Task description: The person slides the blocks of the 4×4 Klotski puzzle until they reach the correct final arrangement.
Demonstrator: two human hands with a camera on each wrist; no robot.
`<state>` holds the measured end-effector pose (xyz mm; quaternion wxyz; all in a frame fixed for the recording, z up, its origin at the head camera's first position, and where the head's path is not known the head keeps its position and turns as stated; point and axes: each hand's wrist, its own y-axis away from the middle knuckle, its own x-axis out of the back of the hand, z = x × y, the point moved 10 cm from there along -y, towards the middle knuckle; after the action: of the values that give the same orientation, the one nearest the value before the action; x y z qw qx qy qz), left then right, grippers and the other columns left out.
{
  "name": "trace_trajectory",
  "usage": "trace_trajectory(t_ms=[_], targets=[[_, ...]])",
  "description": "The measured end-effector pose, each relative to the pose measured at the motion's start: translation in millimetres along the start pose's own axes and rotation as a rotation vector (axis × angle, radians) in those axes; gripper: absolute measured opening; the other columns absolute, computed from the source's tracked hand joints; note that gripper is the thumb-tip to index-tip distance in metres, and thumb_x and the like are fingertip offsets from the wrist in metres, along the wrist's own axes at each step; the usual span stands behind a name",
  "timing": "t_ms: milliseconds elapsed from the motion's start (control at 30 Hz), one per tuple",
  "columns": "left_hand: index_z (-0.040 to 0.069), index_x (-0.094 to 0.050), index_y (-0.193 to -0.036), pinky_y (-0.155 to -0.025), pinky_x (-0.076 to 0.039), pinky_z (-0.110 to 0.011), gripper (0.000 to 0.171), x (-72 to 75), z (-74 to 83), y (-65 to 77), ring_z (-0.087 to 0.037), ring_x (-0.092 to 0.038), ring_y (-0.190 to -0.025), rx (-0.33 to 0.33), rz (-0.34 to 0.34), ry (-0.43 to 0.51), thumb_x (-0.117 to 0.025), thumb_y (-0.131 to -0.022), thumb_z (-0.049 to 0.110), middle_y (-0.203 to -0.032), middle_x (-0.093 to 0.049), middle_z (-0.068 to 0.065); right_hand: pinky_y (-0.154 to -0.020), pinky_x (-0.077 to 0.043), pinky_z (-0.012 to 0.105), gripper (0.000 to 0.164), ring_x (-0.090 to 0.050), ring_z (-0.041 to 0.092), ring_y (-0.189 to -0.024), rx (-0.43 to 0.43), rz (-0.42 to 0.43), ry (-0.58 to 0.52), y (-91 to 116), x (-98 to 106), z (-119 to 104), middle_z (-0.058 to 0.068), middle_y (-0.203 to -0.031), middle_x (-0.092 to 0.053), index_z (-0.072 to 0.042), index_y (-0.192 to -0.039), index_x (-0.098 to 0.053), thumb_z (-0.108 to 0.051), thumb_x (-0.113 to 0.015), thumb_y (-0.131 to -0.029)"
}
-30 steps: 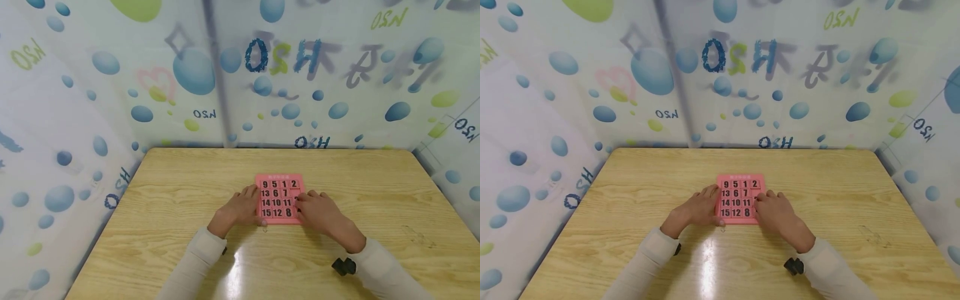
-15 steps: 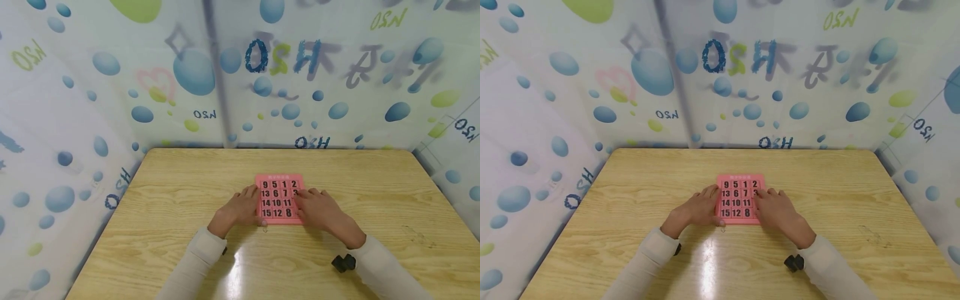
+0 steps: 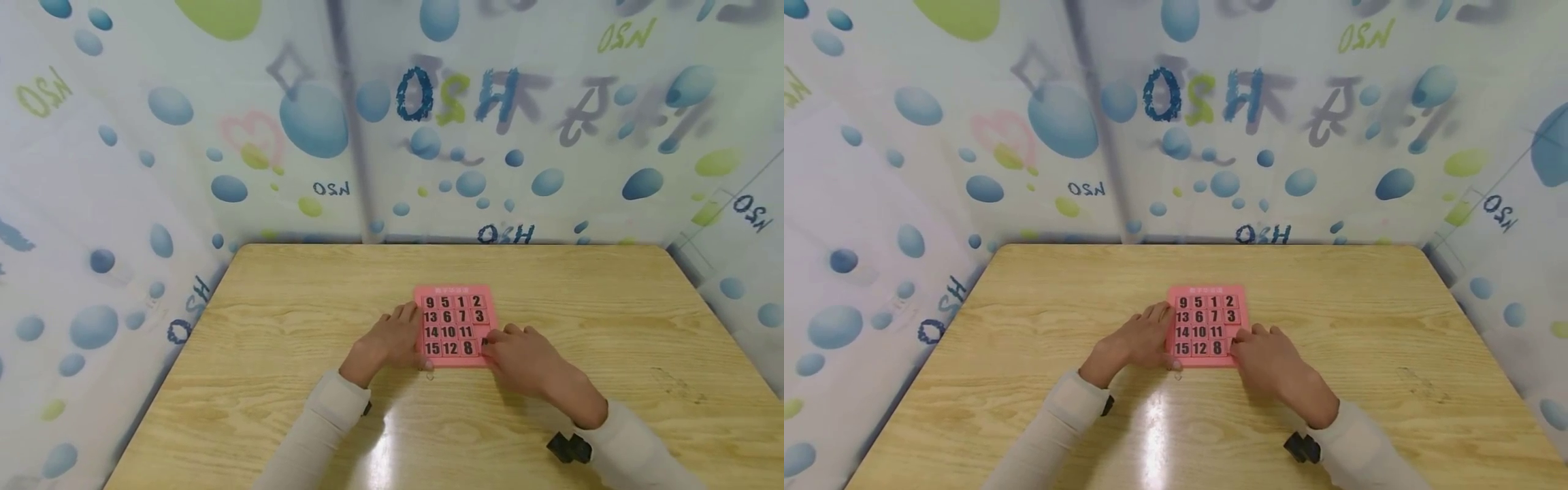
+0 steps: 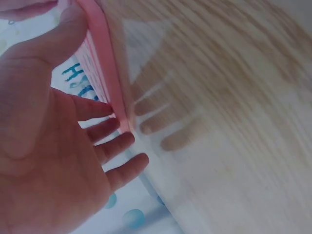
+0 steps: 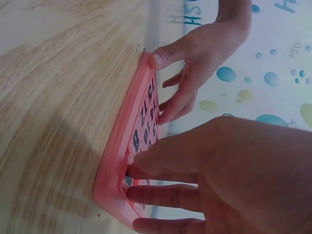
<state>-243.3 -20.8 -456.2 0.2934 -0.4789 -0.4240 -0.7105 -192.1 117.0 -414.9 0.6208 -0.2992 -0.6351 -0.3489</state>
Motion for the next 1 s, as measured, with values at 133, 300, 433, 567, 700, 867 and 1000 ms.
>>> trace_trajectory(t_ms=[133, 300, 433, 567, 700, 867, 1000], targets=[[0.004, -0.025, -0.155, -0.115, -0.034, -0.047, 0.108, 3.5, 1.5, 1.3, -0.029, -0.032, -0.142, 0.025, 0.013, -0.050, -0.074, -0.078, 0.062, -0.155, -0.032, -0.015, -0.072, -0.051, 0.046, 0.012, -0.059, 0.028, -0.093, -0.004, 0.020, 0.025, -2, -1, 0, 0.006, -0.109, -0.066, -0.013, -0.101, -0.072, -0.020, -0.066, -0.094], [0.004, -0.031, -0.153, -0.113, -0.037, -0.046, 0.103, 4.2, 2.5, 1.1, -0.028, -0.037, -0.139, 0.047, 0.012, -0.093, -0.073, -0.079, 0.063, -0.151, -0.040, -0.014, -0.074, -0.053, 0.049, 0.018, -0.061, 0.032, -0.098, -0.020, 0.051, 0.042, -8, -1, 3, 0.009, -0.115, -0.065, -0.010, -0.107, -0.071, -0.018, -0.067, -0.092], [0.005, -0.031, -0.153, -0.113, -0.036, -0.046, 0.102, 4.0, 3.2, 0.6, -0.028, -0.036, -0.141, 0.047, 0.011, -0.083, -0.072, -0.079, 0.062, -0.153, -0.039, -0.013, -0.077, -0.054, 0.051, 0.022, -0.062, 0.034, -0.102, -0.025, 0.050, 0.047, -10, -1, 5, 0.011, -0.119, -0.064, -0.008, -0.111, -0.071, -0.018, -0.067, -0.092], [0.005, -0.029, -0.154, -0.114, -0.036, -0.046, 0.104, 2.8, 3.1, -0.2, -0.028, -0.036, -0.142, 0.044, 0.012, -0.066, -0.073, -0.079, 0.061, -0.154, -0.037, -0.013, -0.084, -0.053, 0.054, 0.026, -0.061, 0.034, -0.110, 0.007, -0.003, -0.022, -11, -5, -2, 0.010, -0.124, -0.064, -0.009, -0.117, -0.071, -0.022, -0.064, -0.095], [0.005, -0.029, -0.154, -0.114, -0.036, -0.045, 0.104, 2.9, 2.4, -0.7, -0.028, -0.035, -0.142, 0.043, 0.016, -0.056, -0.074, -0.079, 0.061, -0.154, -0.037, -0.014, -0.088, -0.052, 0.055, 0.027, -0.060, 0.032, -0.112, 0.081, -0.032, -0.102, -10, -5, -18, 0.009, -0.124, -0.065, -0.009, -0.119, -0.071, -0.021, -0.060, -0.097], [0.004, -0.029, -0.154, -0.114, -0.036, -0.044, 0.104, 3.5, 2.7, -0.3, -0.028, -0.035, -0.142, 0.028, 0.024, -0.047, -0.074, -0.079, 0.060, -0.153, -0.038, -0.014, -0.084, -0.052, 0.051, 0.020, -0.061, 0.028, -0.104, 0.093, -0.021, -0.070, -7, -3, -20, 0.006, -0.118, -0.067, -0.013, -0.108, -0.074, -0.021, -0.059, -0.098], [0.004, -0.028, -0.154, -0.114, -0.036, -0.045, 0.104, 2.5, 2.1, 0.4, -0.028, -0.035, -0.143, 0.023, 0.019, -0.032, -0.074, -0.079, 0.060, -0.154, -0.037, -0.014, -0.081, -0.052, 0.049, 0.016, -0.061, 0.027, -0.100, 0.066, -0.033, -0.055, -3, -2, -14, 0.005, -0.115, -0.067, -0.015, -0.100, -0.075, -0.022, -0.061, -0.097]])
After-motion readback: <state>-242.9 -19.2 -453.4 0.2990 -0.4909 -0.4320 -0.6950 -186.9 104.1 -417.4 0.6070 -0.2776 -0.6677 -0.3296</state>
